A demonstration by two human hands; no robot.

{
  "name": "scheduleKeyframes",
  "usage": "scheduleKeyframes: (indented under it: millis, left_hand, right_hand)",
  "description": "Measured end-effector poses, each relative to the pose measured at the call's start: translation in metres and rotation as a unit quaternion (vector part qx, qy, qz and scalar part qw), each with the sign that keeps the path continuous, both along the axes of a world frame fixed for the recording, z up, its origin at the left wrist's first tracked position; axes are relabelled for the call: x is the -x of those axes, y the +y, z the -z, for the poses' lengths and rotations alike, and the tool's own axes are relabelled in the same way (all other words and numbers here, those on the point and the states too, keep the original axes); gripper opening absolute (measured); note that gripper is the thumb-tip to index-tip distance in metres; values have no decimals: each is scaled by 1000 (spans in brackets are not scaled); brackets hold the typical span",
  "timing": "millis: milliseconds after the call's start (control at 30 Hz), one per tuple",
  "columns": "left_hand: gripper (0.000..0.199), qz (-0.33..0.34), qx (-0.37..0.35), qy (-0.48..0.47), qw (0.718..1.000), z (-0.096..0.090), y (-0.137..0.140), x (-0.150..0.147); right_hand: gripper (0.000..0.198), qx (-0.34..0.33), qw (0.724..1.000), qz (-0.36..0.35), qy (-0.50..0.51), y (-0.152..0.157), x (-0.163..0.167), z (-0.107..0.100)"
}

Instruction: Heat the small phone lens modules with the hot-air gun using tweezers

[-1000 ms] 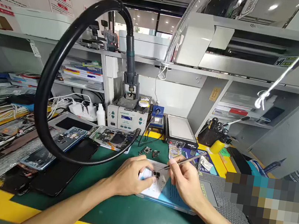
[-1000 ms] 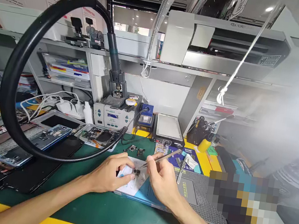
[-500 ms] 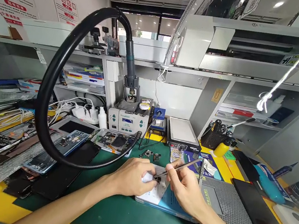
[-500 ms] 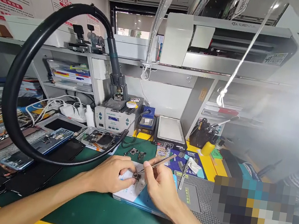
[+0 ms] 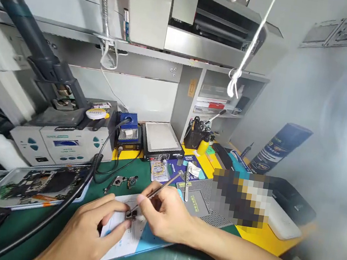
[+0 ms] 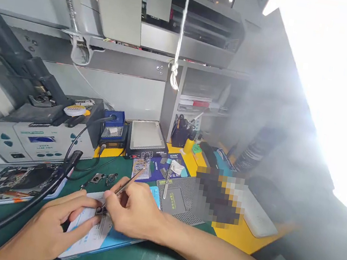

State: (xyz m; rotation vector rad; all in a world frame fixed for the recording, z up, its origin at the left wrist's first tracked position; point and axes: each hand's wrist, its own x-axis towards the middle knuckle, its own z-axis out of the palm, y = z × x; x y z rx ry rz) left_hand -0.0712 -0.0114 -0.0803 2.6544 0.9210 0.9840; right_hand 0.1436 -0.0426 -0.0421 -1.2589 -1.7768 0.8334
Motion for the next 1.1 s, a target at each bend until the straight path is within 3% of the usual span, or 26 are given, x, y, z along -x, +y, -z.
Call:
scheduleKeyframes:
  millis: [100, 633, 1100]
  left_hand:
    - [11, 1, -25, -15, 1000, 5, 1, 0]
    - [18, -30, -31, 3, 999, 16, 2, 3]
    - [16, -1, -25, 19, 1000, 11, 2, 5]
  right_hand:
    - [16, 38, 999, -5, 27, 1, 0, 1]
    - [15, 49, 998, -19, 44, -2, 3, 3]
    - [21, 85, 991, -22, 102, -2, 2, 1]
